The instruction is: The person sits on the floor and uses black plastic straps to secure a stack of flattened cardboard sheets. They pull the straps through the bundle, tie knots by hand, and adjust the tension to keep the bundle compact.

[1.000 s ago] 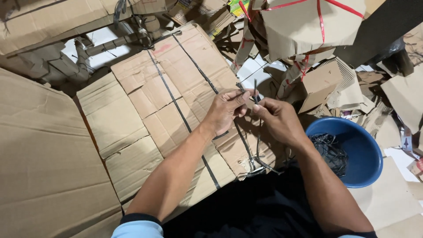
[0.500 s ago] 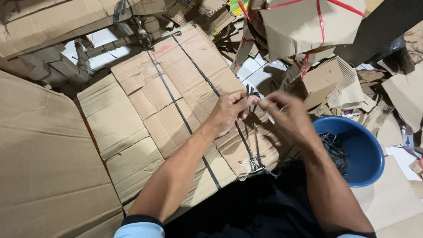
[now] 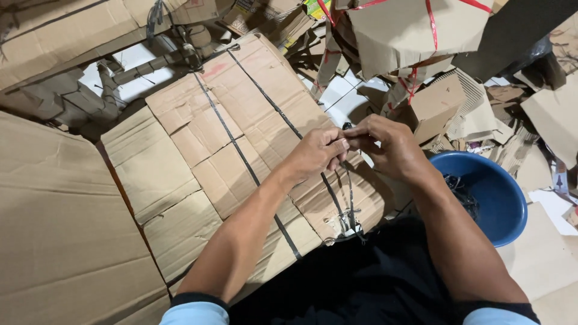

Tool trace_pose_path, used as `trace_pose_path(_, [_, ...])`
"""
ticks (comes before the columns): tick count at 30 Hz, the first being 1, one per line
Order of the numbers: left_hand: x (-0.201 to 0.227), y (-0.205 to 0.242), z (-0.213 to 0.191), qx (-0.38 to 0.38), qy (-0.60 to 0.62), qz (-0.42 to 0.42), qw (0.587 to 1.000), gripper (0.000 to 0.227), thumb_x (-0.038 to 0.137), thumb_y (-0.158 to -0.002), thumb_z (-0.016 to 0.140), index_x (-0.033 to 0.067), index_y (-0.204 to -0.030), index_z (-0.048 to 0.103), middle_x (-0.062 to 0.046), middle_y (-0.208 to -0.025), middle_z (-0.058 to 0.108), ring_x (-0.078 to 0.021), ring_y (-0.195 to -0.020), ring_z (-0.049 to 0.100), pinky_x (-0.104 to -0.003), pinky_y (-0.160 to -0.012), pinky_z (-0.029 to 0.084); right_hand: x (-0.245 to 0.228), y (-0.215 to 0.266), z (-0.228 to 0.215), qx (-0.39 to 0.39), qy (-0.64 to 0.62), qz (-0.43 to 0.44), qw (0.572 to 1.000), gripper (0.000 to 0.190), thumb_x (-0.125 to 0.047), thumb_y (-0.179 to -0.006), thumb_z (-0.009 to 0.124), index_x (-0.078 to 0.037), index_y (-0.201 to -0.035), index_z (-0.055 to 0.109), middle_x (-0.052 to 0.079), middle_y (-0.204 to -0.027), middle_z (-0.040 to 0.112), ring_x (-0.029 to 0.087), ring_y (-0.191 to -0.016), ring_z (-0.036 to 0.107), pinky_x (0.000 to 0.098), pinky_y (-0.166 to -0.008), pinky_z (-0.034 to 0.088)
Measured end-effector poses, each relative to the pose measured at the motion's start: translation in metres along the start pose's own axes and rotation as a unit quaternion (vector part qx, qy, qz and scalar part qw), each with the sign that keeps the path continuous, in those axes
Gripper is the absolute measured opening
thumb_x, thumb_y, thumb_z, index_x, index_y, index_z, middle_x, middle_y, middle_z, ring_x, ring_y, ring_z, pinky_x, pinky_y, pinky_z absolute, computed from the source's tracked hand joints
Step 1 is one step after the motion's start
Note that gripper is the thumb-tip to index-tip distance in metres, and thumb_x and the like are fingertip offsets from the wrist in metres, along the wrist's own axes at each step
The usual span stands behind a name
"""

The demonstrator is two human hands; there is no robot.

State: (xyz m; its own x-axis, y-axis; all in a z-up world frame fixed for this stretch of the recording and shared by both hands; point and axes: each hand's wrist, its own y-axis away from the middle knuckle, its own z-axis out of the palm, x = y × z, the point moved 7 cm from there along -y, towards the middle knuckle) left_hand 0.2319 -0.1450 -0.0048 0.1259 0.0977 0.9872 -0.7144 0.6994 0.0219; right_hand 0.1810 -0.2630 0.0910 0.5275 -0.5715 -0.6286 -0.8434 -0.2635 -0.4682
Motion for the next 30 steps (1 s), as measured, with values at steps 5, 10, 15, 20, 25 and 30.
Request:
trace_pose_path(5, [0.011, -0.004, 0.008, 0.001, -0.028, 0.003, 1.000, 0.016, 0.004, -0.101, 0.058, -0.0040, -0.108, 0.070, -0.008, -0.070, 0.065, -0.0097, -0.046, 0.059, -0.023, -0.045, 0.050, 0.043, 0.019, 0.000, 0.013, 0.081, 0.078, 0.994, 0.004, -0.005, -0.097, 0.071, -0.006, -0.100, 0.069, 0.007, -0.080, 0.068, 0.026, -0.073, 0.070, 0.0354, -0.059, 0.056])
trace_pose_path(10, [0.020, -0.008, 0.011, 0.043, -0.093, 0.030, 0.994, 0.020, 0.006, -0.098, 0.063, -0.0048, -0.114, 0.066, -0.007, -0.072, 0.064, -0.0102, -0.051, 0.061, -0.024, -0.049, 0.052, 0.063, 0.030, -0.008, 0.017, 0.146, 0.148, 0.978, 0.018, -0.024, -0.112, 0.057, -0.008, -0.103, 0.062, 0.010, -0.074, 0.058, 0.033, -0.067, 0.063, 0.0437, -0.057, 0.049])
trace_pose_path(15, [0.009, -0.017, 0.002, 0.114, -0.212, 0.049, 0.969, 0.017, 0.028, -0.099, 0.066, 0.0161, -0.108, 0.075, -0.001, -0.074, 0.071, -0.0143, -0.070, 0.066, -0.032, -0.067, 0.055, 0.071, 0.041, 0.002, 0.020, 0.030, 0.209, 0.977, 0.038, -0.034, -0.116, 0.045, -0.009, -0.091, 0.059, 0.013, -0.065, 0.054, 0.028, -0.060, 0.055, 0.0427, -0.058, 0.045])
trace_pose_path(20, [0.015, -0.013, 0.012, 0.088, -0.213, 0.069, 0.971, 0.014, 0.023, -0.101, 0.063, 0.0146, -0.103, 0.074, -0.005, -0.073, 0.068, -0.0142, -0.072, 0.060, -0.034, -0.068, 0.053, 0.088, 0.048, 0.001, 0.063, 0.019, 0.232, 0.971, 0.049, -0.037, -0.117, 0.044, -0.011, -0.078, 0.056, 0.010, -0.062, 0.055, 0.021, -0.062, 0.052, 0.0375, -0.058, 0.044])
trace_pose_path(25, [0.009, -0.014, 0.009, 0.086, -0.223, 0.058, 0.969, 0.021, 0.026, -0.103, 0.057, 0.0114, -0.102, 0.073, -0.012, -0.073, 0.067, -0.0220, -0.070, 0.062, -0.040, -0.067, 0.053, 0.047, 0.029, -0.013, 0.113, 0.100, 0.107, 0.983, 0.023, -0.020, -0.113, 0.055, -0.004, -0.118, 0.071, 0.028, -0.112, 0.066, 0.052, -0.113, 0.064, 0.0603, -0.093, 0.052])
trace_pose_path(30, [0.006, -0.016, 0.007, 0.094, -0.224, 0.043, 0.969, 0.020, 0.026, -0.103, 0.057, 0.0130, -0.104, 0.072, -0.013, -0.079, 0.071, -0.0265, -0.075, 0.067, -0.042, -0.071, 0.055, 0.021, 0.025, -0.004, 0.065, 0.043, 0.098, 0.992, 0.024, -0.006, -0.100, 0.070, -0.002, -0.124, 0.065, 0.017, -0.097, 0.069, 0.040, -0.092, 0.071, 0.0499, -0.069, 0.059])
